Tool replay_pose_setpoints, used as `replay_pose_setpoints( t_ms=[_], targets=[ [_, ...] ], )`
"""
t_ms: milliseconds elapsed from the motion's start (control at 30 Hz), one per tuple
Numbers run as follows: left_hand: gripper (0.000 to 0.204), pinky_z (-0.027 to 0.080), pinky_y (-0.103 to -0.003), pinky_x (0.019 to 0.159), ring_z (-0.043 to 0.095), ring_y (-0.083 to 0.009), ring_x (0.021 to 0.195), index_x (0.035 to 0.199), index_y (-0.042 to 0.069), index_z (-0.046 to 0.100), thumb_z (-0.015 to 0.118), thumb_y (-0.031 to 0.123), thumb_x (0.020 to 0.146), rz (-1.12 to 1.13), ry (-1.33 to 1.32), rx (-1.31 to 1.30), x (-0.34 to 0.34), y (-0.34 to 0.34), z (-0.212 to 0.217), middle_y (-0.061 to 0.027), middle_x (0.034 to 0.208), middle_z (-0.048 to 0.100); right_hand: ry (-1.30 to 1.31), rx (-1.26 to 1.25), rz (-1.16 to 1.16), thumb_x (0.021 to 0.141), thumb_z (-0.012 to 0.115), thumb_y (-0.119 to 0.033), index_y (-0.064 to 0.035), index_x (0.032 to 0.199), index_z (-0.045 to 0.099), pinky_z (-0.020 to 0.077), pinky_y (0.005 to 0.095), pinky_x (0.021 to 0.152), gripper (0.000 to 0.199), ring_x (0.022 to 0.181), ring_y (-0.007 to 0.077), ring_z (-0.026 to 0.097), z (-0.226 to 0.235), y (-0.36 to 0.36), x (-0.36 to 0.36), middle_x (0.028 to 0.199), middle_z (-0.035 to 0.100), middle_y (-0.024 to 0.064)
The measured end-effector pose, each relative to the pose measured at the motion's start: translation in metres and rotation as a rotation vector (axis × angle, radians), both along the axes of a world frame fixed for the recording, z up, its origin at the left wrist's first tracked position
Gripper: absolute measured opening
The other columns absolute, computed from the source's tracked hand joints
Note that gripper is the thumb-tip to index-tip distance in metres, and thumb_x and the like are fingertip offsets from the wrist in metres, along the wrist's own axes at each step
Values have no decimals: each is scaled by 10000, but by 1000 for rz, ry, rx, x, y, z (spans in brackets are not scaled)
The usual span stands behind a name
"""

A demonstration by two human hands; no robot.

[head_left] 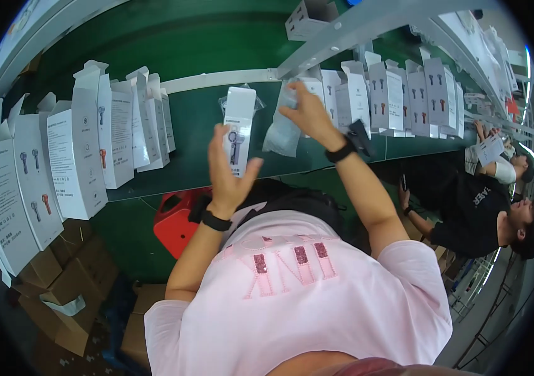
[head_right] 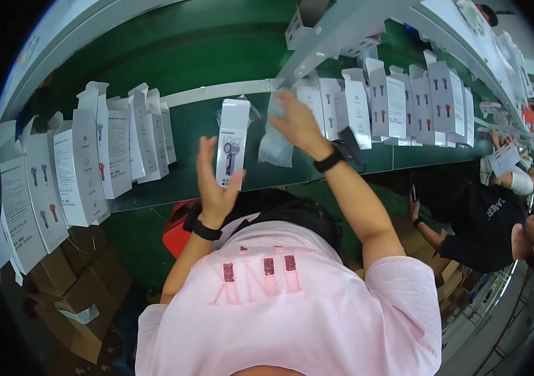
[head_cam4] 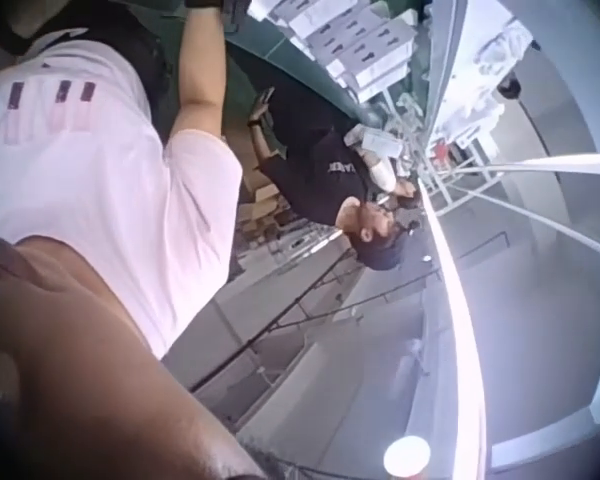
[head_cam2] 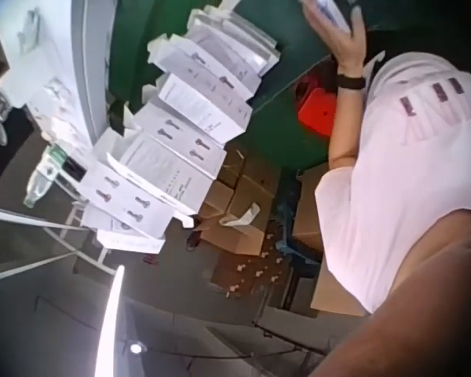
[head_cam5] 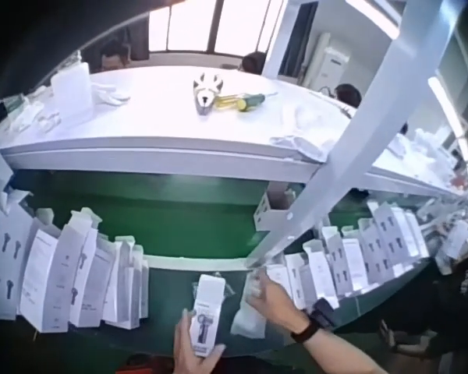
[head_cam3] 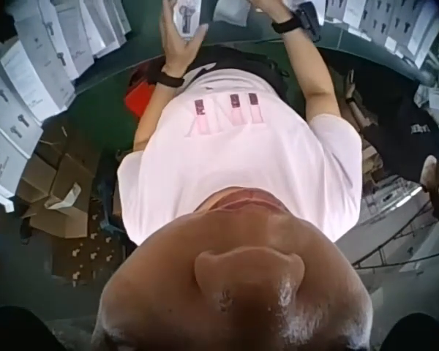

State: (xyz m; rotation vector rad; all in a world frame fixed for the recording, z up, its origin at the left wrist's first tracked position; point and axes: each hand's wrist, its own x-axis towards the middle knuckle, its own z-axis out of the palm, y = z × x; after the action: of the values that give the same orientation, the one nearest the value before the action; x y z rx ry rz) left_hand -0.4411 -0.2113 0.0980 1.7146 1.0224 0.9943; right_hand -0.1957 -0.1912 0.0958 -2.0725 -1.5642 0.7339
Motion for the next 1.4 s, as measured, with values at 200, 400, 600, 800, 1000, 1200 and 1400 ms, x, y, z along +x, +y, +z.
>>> replay_pose_setpoints(
  t_ms=[200, 400, 600, 800, 1000, 1200, 1400],
  targets=[
    [891, 411, -425, 989, 524, -366, 1166, 1361, -24, 409, 851, 251, 638, -331, -57, -207, 38, 22, 50, -221, 1283, 525, 713, 284, -48, 760, 775, -30, -38, 1214, 527, 459, 225, 638, 517, 864, 115, 558, 140, -40, -27, 1114, 553, 54],
    [608, 493, -348, 806, 611, -281, 920, 1162, 9, 588, 830, 120, 615, -177, -127, 179, 24, 20, 90, -145, 1043, 602, -228, 828, 291, 706, 788, -4, -44, 1065, 609, 486, 303, 748, 403, 916, 240, 574, 176, -67, -17, 1256, 532, 163],
    [599, 514, -346, 752, 614, -277, 901, 1156, 57, 606, 830, 99, 602, -43, -9, 252, 16, 2, 105, -136, 1022, 581, -399, 900, 576, 585, 747, 25, -19, 967, 648, 460, 334, 559, 397, 680, 246, 554, 193, -74, -29, 1018, 624, 153],
    [602, 519, -334, 762, 627, -244, 884, 1176, 44, 596, 828, 101, 623, -26, 0, 291, 8, -2, 110, -123, 1053, 585, -398, 941, 578, 563, 693, -127, -44, 1029, 703, 394, 264, 516, 474, 622, 181, 514, 196, -67, -44, 860, 591, 66],
    [693, 509, -328, 855, 600, -200, 1027, 1300, -10, 483, 779, 229, 720, -443, -758, -1059, -4, -16, 105, -103, 1178, 577, -284, 910, 429, 703, 757, 55, 1, 1080, 652, 480, 318, 643, 395, 748, 252, 568, 196, -61, -53, 964, 615, 114],
    [842, 496, -352, 914, 585, -219, 1087, 1389, 8, 367, 770, 317, 718, -622, -980, -1446, -5, -28, 89, -125, 1232, 551, -313, 802, 526, 765, 764, -42, 6, 1140, 618, 484, 347, 702, 406, 808, 265, 572, 201, -65, -59, 1048, 604, 136],
    [760, 472, -355, 952, 573, -210, 1115, 1363, 5, 417, 762, 268, 739, -657, -908, -1370, 3, -29, 86, -120, 1242, 557, 946, 419, 32, 555, 912, -444, -46, 1521, 67, 429, 458, 1006, 1343, 1238, 321, 496, 164, -50, -48, 1384, 445, 224]
  ],
)
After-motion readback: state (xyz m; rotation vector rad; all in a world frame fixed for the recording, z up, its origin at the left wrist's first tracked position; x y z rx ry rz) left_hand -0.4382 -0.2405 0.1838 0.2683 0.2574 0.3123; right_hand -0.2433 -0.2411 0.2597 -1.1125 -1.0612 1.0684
